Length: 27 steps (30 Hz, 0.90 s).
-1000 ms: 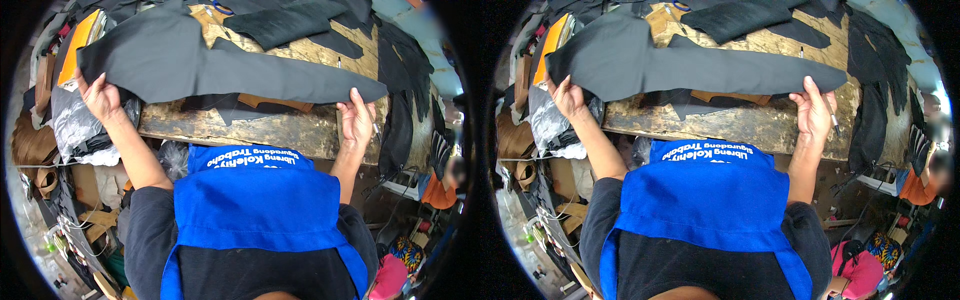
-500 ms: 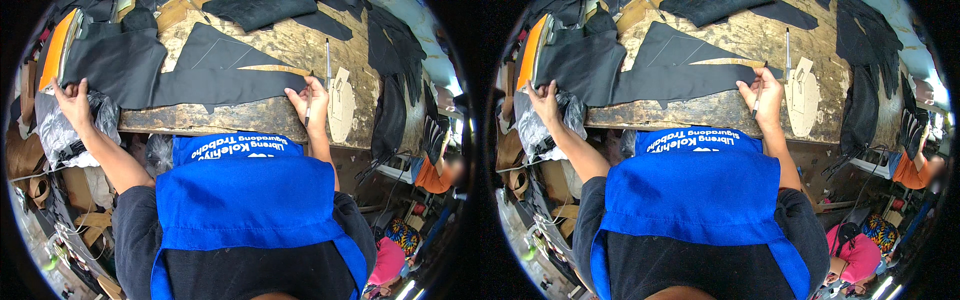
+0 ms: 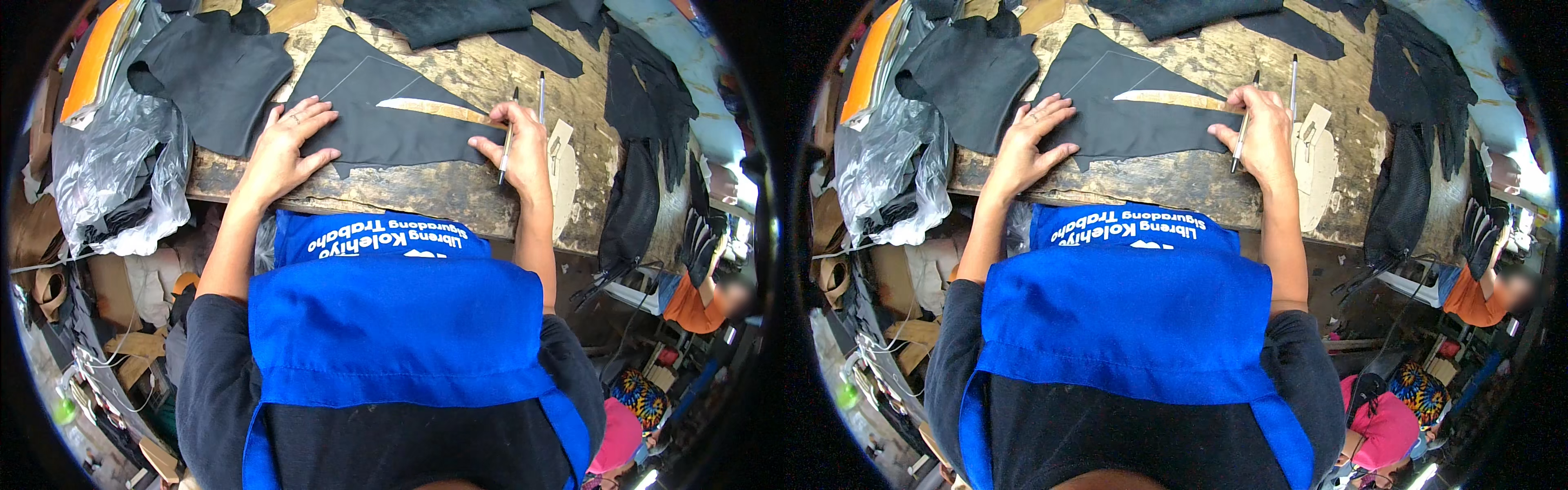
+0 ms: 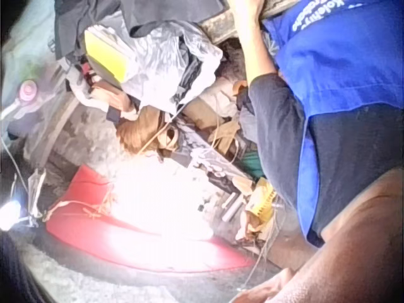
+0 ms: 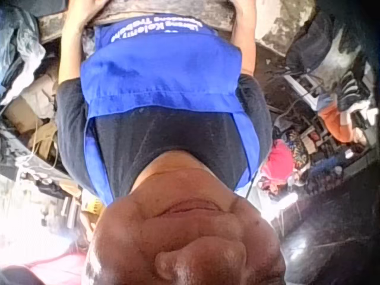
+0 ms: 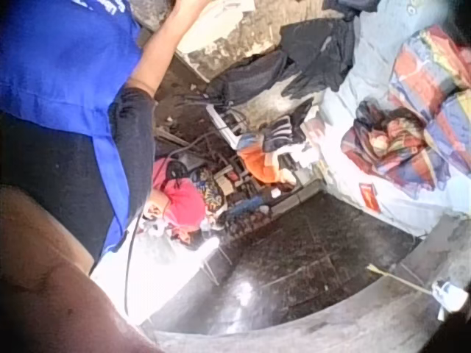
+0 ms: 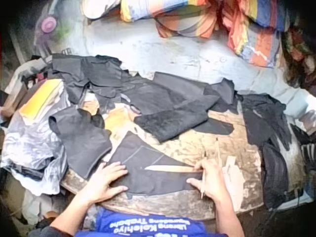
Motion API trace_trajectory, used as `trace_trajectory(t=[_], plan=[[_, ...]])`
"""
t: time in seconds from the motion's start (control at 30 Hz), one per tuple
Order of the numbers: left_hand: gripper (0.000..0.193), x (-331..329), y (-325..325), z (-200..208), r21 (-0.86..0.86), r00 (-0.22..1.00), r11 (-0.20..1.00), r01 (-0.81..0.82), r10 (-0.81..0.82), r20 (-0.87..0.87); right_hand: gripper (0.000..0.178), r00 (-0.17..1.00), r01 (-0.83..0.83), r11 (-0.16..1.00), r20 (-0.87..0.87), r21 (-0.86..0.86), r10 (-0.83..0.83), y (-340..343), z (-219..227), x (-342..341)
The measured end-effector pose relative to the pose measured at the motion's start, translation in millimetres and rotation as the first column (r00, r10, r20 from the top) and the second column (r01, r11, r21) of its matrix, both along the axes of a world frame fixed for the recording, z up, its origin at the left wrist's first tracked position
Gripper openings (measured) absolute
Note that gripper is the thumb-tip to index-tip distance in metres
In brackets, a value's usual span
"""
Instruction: The person marks black fabric pieces using a pen and a pattern template on a wooden table. They repeatedly position the template, trace outlines, and move the fabric to mark multiple pieces.
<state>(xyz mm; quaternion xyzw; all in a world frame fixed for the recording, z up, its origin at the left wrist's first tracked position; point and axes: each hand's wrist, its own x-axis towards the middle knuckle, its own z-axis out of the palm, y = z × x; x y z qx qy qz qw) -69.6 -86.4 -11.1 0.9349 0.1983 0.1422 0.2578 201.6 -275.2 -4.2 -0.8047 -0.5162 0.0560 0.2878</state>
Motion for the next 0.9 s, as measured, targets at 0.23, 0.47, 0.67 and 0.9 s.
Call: trace_trajectory(t=[0.23, 0.47, 0.67, 0.9], plan=[[0.046, 13.4, -15.5, -14.5, 0.035, 0.997, 0.998, 0.049, -0.047, -0.056, 0.028, 0.860, 0.240, 0.908, -0.509, 0.344, -0.035, -16.0, 3.3, 32.1], [0.054, 27.2, -23.9, -6.6, 0.009, 0.976, 0.994, 0.111, -0.107, -0.189, 0.037, 0.809, 0.519, 0.700, -0.546, 0.490, -0.218, -30.4, 31.2, 57.2], [0.043, 56.6, -59.8, 0.4, -0.769, 0.906, 0.622, 0.146, 0.228, 0.356, 0.033, 0.104, 0.452, 0.697, -0.809, 0.557, 0.579, -4.3, 20.2, -18.0], [0.027, 57.0, -37.4, -9.0, -0.875, 0.884, 0.485, -0.007, 0.411, 0.221, 0.033, 0.253, 0.400, 0.828, -0.916, 0.392, 0.311, 10.9, -18.8, -71.5]])
